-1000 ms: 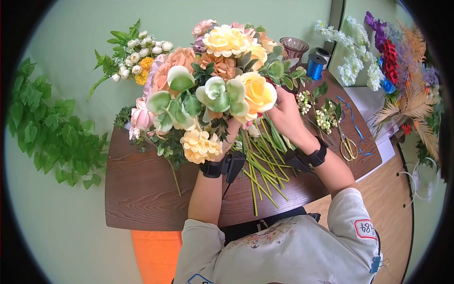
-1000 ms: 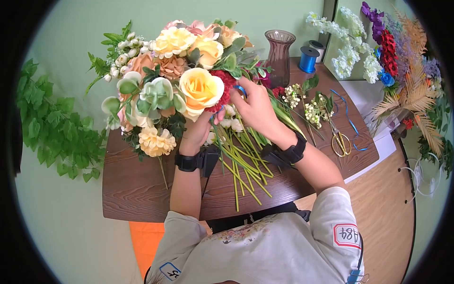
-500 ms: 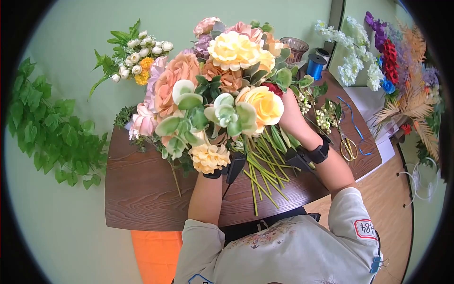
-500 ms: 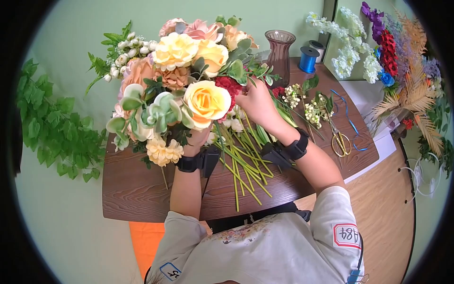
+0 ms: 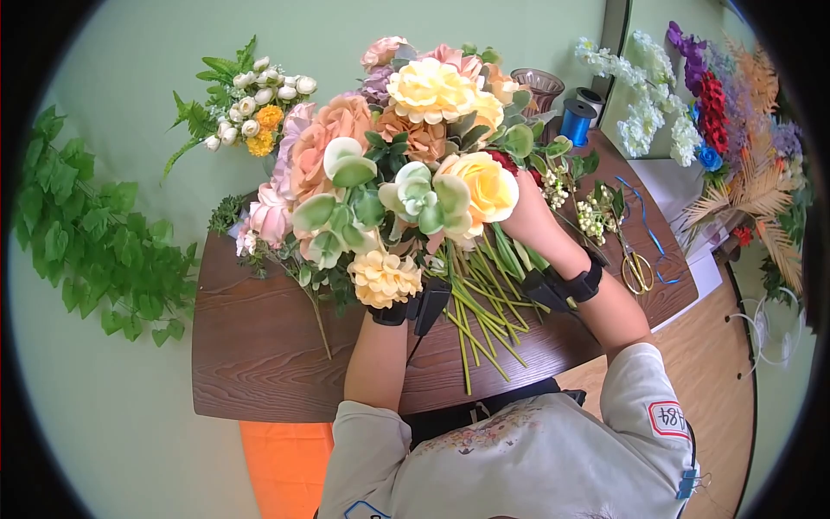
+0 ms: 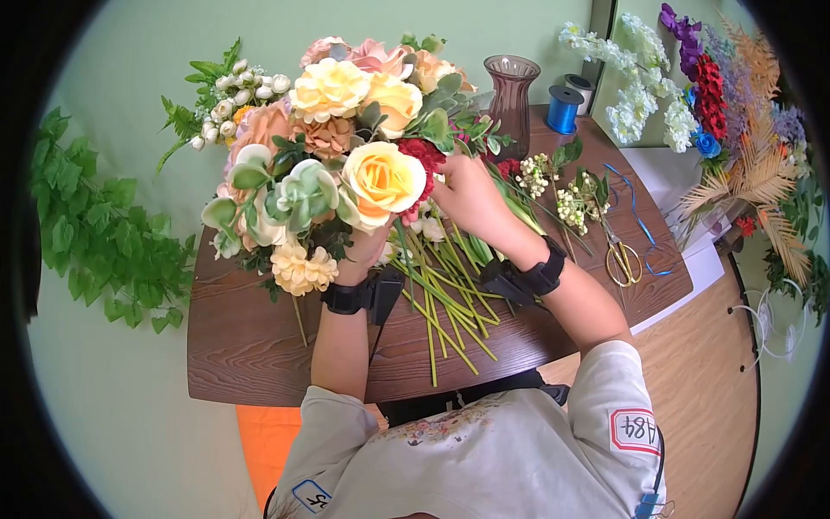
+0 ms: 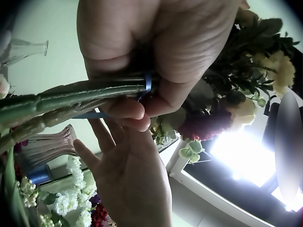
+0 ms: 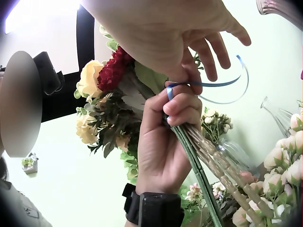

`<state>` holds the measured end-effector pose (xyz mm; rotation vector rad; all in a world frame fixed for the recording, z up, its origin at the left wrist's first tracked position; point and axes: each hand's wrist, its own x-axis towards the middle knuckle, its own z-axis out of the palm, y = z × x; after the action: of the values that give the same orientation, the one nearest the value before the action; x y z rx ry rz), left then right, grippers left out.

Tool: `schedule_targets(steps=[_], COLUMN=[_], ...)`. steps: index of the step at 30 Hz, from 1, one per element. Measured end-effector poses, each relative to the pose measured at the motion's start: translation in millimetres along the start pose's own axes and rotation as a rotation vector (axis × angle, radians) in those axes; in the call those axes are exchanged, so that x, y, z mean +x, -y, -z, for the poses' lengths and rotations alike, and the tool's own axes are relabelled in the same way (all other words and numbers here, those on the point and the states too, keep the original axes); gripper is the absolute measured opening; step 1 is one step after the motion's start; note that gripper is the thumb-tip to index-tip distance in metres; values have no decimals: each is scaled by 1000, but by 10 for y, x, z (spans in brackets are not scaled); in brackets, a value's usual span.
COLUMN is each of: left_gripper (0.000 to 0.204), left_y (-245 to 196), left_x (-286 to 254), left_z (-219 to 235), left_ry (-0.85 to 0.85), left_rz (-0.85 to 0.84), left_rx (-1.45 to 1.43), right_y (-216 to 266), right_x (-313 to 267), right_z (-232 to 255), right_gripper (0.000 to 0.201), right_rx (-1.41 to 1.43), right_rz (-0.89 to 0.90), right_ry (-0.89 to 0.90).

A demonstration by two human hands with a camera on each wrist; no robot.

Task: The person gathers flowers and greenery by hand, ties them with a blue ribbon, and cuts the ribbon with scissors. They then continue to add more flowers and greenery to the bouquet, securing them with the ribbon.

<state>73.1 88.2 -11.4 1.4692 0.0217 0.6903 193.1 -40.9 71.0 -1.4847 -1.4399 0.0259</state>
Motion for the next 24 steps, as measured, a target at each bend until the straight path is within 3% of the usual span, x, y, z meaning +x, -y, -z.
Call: schedule_targets(steps=[5,9,10,14,16,19,24], left_gripper=[17,13,23,24,25,27,30], left_y=[-85,-183,-279,-240,-228,-224,-208], left_x=[9,18,28,50,51,6,88], left_z=[-50,-147,-41,-97,-106,-93,-101], left_ry=[-16,-72,159,114,85,40,-30], left_rz=[-39,-36,-19,-33,-42,-56,-78], left_rx=[5,48,-67,-43,-28,-4,37], right_y=[5,15,-8,-108,-198,62,73], right_x=[-10,-8,-8,-5,-15,-30,-25], right_z=[-21,-44,-40,-42,-80,17,26], right_gripper=[17,20,21,21,19,18,18], right_rx=[13,138,134,107,33,-133,-299], right_rz=[26,-75,-104,-103,79,112,220], right_ry=[33,43,77,119,59,15,-20])
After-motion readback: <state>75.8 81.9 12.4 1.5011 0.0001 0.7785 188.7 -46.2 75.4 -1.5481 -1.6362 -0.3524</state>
